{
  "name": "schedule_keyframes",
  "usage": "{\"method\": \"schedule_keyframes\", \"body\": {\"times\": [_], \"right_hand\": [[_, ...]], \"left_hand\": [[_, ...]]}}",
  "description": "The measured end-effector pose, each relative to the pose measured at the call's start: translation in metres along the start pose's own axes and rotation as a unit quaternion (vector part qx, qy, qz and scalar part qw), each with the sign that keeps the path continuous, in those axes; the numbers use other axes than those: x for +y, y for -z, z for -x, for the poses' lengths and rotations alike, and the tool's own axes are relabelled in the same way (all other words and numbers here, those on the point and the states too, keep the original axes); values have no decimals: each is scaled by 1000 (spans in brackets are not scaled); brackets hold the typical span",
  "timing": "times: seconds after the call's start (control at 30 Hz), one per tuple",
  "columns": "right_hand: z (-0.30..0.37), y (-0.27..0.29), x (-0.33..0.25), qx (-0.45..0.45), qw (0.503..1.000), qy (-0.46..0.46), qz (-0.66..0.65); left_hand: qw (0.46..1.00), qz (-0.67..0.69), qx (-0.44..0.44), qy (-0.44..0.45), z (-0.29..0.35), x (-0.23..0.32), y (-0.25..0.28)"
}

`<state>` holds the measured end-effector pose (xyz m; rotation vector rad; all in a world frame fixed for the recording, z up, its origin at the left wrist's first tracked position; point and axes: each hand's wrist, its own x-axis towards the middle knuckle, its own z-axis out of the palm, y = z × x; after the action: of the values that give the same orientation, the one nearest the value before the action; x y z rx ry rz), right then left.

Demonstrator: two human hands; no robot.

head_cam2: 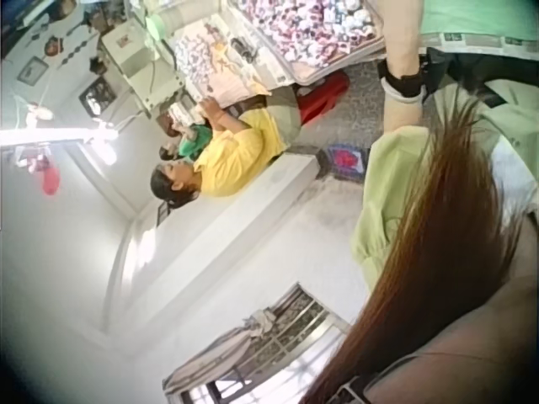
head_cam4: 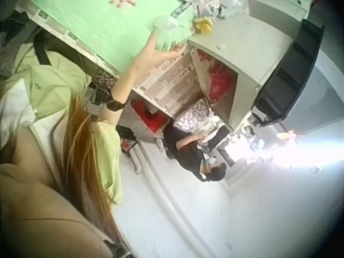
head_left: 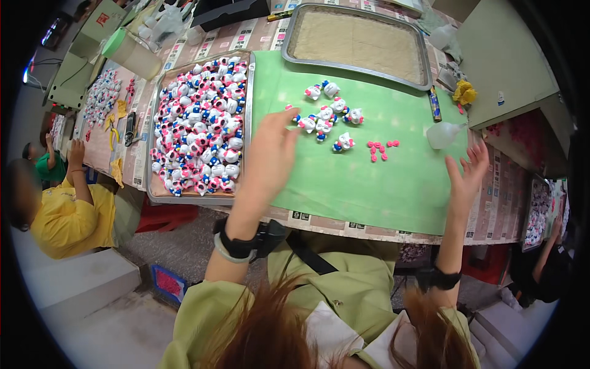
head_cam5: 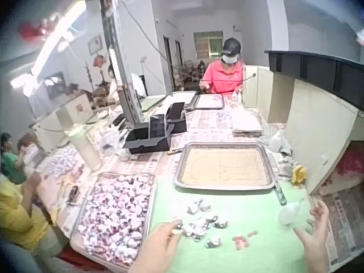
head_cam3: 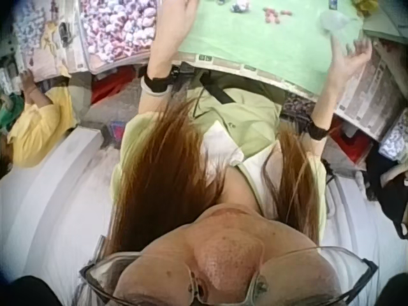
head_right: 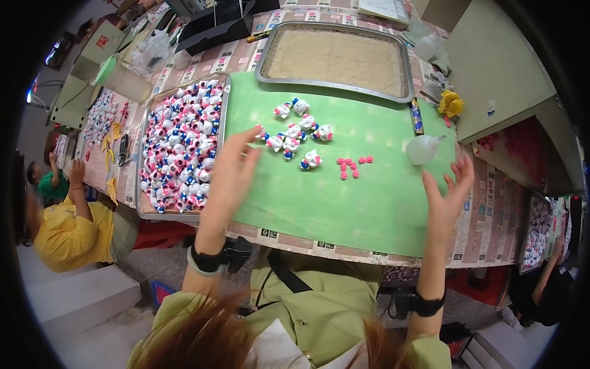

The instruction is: Assemble small plastic toy figures by applying glue and attaching parts.

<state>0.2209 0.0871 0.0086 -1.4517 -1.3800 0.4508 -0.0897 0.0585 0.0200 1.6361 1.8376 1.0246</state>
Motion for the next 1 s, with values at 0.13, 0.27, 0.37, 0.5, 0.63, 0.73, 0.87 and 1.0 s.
{"method": "schedule_keyframes", "body": {"times": [0.13,0.27,0.37,0.5,0.63,0.73,0.87,1.0], "right_hand": [[-28,-13,22,-115,992,-33,-41],[-44,-12,34,-234,961,-147,-10],[-32,-5,25,-153,977,-129,-72],[7,-2,-27,-138,935,-181,-273],[46,1,-60,-209,901,-227,-306],[62,8,-56,-241,912,-202,-264],[71,11,-70,-213,905,-242,-277],[72,12,-80,-171,943,-169,-229]], "left_hand": [[986,-159,-16,-55,-1,4,-28],[987,-160,-11,-17,-2,-1,-26],[998,-27,-5,62,5,3,-20],[872,436,-73,212,31,29,-9],[745,608,-143,235,56,34,-25],[746,608,-132,239,64,49,-38],[736,600,-177,258,71,44,-48],[789,551,-154,224,74,53,-48]]}}
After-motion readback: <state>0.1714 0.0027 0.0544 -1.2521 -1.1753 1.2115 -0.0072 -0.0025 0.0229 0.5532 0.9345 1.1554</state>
